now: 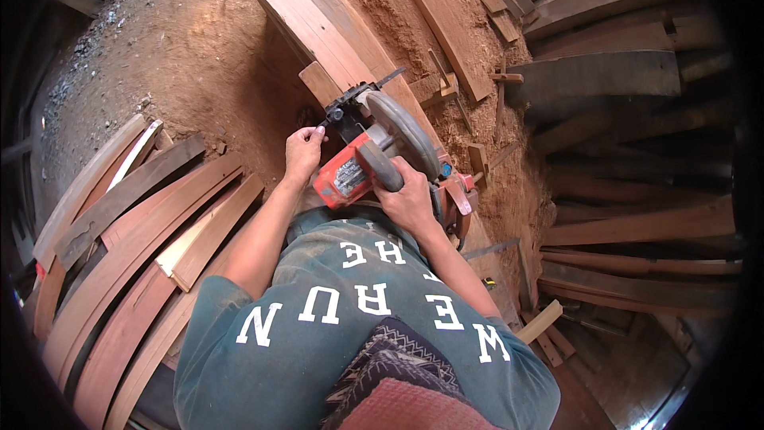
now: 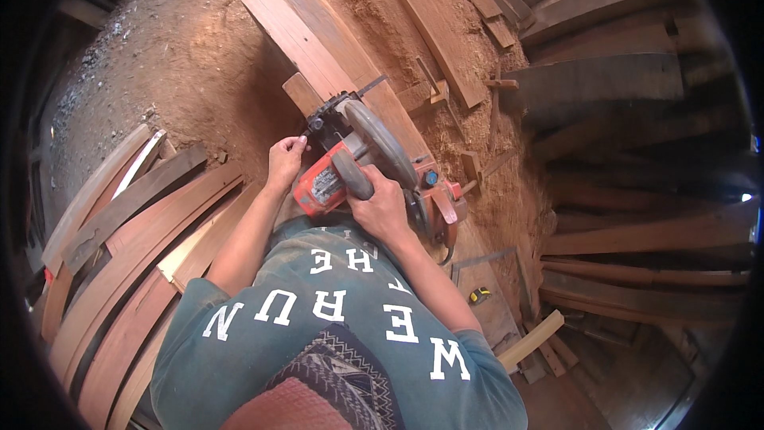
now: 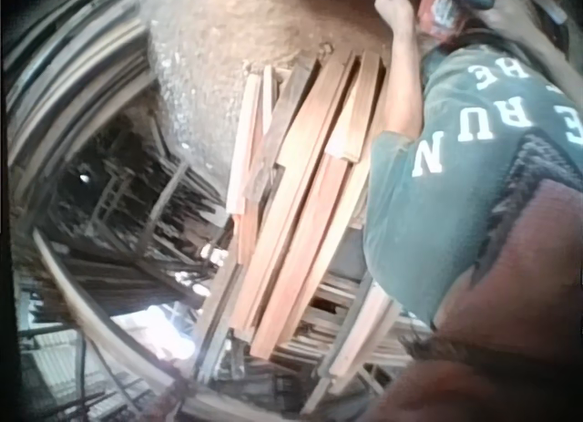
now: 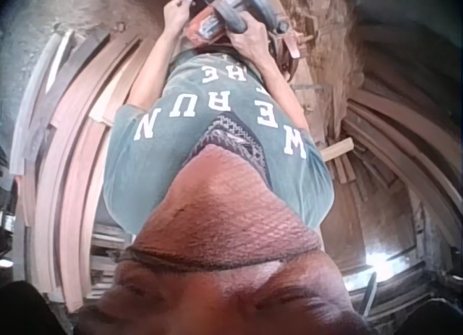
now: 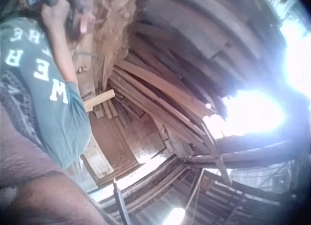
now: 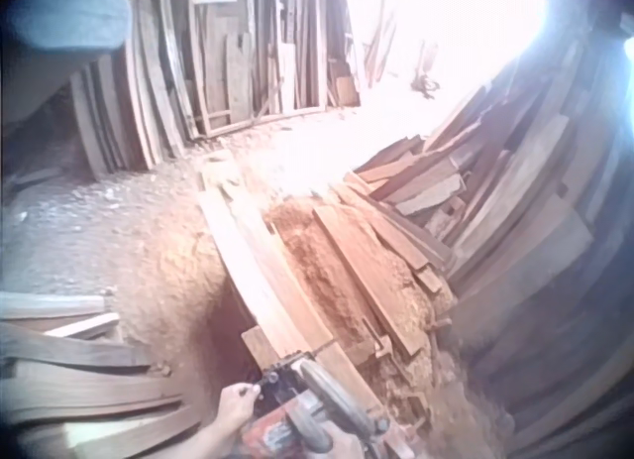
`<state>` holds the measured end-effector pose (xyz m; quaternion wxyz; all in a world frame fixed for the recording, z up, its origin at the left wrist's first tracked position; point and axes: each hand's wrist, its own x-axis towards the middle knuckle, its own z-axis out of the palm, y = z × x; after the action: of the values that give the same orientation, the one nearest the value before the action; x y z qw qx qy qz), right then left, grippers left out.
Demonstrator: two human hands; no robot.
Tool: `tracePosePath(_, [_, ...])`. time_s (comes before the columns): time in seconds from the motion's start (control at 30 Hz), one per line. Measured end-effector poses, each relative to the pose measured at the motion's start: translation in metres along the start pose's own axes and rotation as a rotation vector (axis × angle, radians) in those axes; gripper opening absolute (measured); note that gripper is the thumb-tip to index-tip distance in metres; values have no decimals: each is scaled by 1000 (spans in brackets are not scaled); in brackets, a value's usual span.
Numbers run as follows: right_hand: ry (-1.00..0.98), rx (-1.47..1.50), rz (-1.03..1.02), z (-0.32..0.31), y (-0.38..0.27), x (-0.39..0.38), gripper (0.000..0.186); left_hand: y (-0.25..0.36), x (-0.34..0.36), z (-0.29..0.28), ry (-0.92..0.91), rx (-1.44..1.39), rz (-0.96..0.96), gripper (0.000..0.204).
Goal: The person uses a circular saw to cut a piece of wood resting on a stack of lumber. They guide the saw through the wood while holding the tool with both hands.
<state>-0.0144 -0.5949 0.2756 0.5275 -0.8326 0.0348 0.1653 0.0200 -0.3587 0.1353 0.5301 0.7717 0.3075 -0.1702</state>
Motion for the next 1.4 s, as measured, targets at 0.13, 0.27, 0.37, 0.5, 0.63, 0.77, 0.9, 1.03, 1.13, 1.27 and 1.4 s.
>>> tracePosePath(0.13, [-18,-9,-11,12,-3,13,33,2,18,-9,24,-17,-17,33])
tracePosePath(0.27, [-36,29,-20,10,-9,22,31,1,26,-14,2,21,18,34])
tracePosePath(0.37, [-34,15,-33,12,-13,29,25,-1,32,-14,26,0,20,35])
tracePosePath(0.5, [-44,9,-48,13,-16,37,25,0,38,-16,57,-4,46,36])
tracePosePath(0.63, [-58,11,-29,15,-22,43,26,4,43,-19,60,12,41,37])
tracePosePath(0.77, [-56,28,-52,18,-26,49,26,1,50,-22,74,4,57,37])
tracePosePath(0.9, [-59,32,-46,20,-29,56,25,5,57,-25,90,7,81,37])
tracePosePath(1.03, [-72,32,-16,18,-40,60,26,10,60,-30,91,9,43,36])
tracePosePath(1.13, [-95,40,-28,19,-39,67,34,12,64,-34,98,12,79,35])
tracePosePath(1.27, [-107,62,-14,21,-43,75,37,15,71,-38,98,-14,75,35])
tracePosePath(1.4, [-128,46,19,23,-47,81,38,16,77,-41,89,-4,79,35])
